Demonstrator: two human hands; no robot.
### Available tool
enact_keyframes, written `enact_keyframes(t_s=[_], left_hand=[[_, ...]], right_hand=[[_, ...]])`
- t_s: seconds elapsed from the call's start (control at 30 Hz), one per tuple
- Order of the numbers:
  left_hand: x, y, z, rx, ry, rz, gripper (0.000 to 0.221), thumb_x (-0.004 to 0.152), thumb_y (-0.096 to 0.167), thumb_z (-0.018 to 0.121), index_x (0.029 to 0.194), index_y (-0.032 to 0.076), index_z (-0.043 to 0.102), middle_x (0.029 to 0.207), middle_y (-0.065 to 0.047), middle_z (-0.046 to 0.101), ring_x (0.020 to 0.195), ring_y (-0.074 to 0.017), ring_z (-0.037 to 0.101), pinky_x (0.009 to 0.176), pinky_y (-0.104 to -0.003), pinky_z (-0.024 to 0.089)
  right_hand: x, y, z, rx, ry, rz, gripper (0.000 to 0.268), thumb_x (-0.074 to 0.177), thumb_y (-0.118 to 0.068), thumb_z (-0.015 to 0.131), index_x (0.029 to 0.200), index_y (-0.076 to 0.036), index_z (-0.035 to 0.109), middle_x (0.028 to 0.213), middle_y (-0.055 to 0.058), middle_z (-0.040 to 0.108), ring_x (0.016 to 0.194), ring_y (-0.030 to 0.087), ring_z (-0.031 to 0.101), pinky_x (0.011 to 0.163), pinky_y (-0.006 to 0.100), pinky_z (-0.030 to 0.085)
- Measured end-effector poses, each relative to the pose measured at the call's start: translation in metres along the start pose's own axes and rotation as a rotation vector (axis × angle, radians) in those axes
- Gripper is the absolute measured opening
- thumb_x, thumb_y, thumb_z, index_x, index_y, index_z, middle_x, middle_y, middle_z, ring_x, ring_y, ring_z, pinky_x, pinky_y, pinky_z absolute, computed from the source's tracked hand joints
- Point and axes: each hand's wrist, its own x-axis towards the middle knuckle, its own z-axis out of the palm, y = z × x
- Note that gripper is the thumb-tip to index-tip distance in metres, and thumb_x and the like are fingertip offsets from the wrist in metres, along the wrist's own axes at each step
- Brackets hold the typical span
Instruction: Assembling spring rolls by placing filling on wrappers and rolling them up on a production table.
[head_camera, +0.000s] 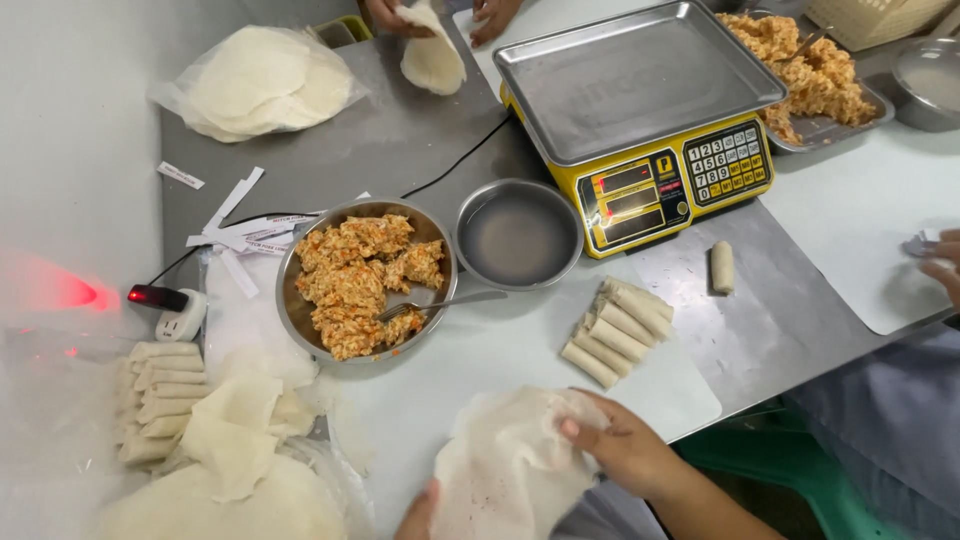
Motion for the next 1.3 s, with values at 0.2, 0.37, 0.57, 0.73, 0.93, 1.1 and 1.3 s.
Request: enact_keyframes(t_s=[0.2,0.37,0.57,0.73,0.93,1.1,1.3], left_hand=[[0.014,0.040,0.020,0.442,0.754,0.080,0.032,0.081,0.016,0.083,0.112,0.006,0.081,0.083,-0.010,0.081,0.074,-0.0176,0.068,0.068,-0.028,0.052],[-0.021,0.084,0.061,0.632,0.876,0.168,0.031,0.083,0.030,0.078,0.082,0.000,0.083,0.067,-0.009,0.078,0.069,-0.0198,0.068,0.066,-0.024,0.046],[-0.013,0.047,0.026,0.678,0.891,0.326,0.039,0.080,0.039,0.072,0.092,0.004,0.086,0.071,-0.007,0.081,0.070,-0.0193,0.075,0.064,-0.026,0.055],[-0.015,0.039,-0.013,0.361,0.370,0.346,0.031,0.080,0.018,0.071,0.102,-0.005,0.072,0.082,-0.015,0.058,0.059,-0.0185,0.046,0.060,-0.029,0.031],[0.010,0.043,0.004,-0.043,-0.427,0.491,0.084,0.092,0.041,0.078,0.149,0.005,0.029,0.120,-0.021,0.053,0.106,-0.0325,0.060,0.093,-0.045,0.049],[0.007,0.070,0.089,1.077,-0.041,0.739,0.055,0.070,0.057,0.088,0.108,0.020,0.073,0.115,-0.005,0.059,0.113,-0.0191,0.062,0.102,-0.034,0.045],[-0.005,0.065,0.138,1.260,0.423,1.386,0.025,0.065,-0.008,0.060,0.070,0.016,0.064,0.070,0.003,0.070,0.060,-0.0068,0.065,0.087,-0.037,0.056]], right_hand=[[0.008,-0.009,-0.013,-0.605,0.106,-0.548,0.023,0.099,-0.025,0.062,0.099,-0.006,0.075,0.095,0.003,0.061,0.093,0.017,0.063,0.087,0.030,0.049],[-0.009,-0.016,-0.020,-0.280,0.138,-0.403,0.021,0.095,-0.019,0.067,0.095,-0.002,0.079,0.088,0.007,0.078,0.085,0.020,0.074,0.077,0.033,0.056],[-0.013,-0.021,-0.015,-0.407,-0.043,-0.530,0.022,0.100,-0.020,0.062,0.096,-0.003,0.075,0.090,0.007,0.063,0.083,0.019,0.063,0.076,0.030,0.048],[-0.018,-0.021,0.003,-0.440,-0.129,-0.393,0.020,0.102,-0.023,0.060,0.096,-0.008,0.072,0.087,0.003,0.064,0.078,0.014,0.061,0.073,0.028,0.047],[-0.037,-0.067,0.040,-0.828,-0.293,-0.765,0.016,0.104,-0.018,0.055,0.104,-0.011,0.069,0.096,0.003,0.071,0.090,0.022,0.068,0.087,0.036,0.051],[-0.057,-0.085,0.060,-0.890,-0.425,-0.749,0.014,0.102,-0.009,0.061,0.111,-0.016,0.068,0.101,0.004,0.057,0.096,0.022,0.058,0.083,0.033,0.050],[-0.060,-0.065,0.048,-0.837,-0.168,-1.049,0.011,0.100,-0.008,0.058,0.105,-0.010,0.067,0.095,0.003,0.057,0.085,0.022,0.058,0.079,0.034,0.052]])
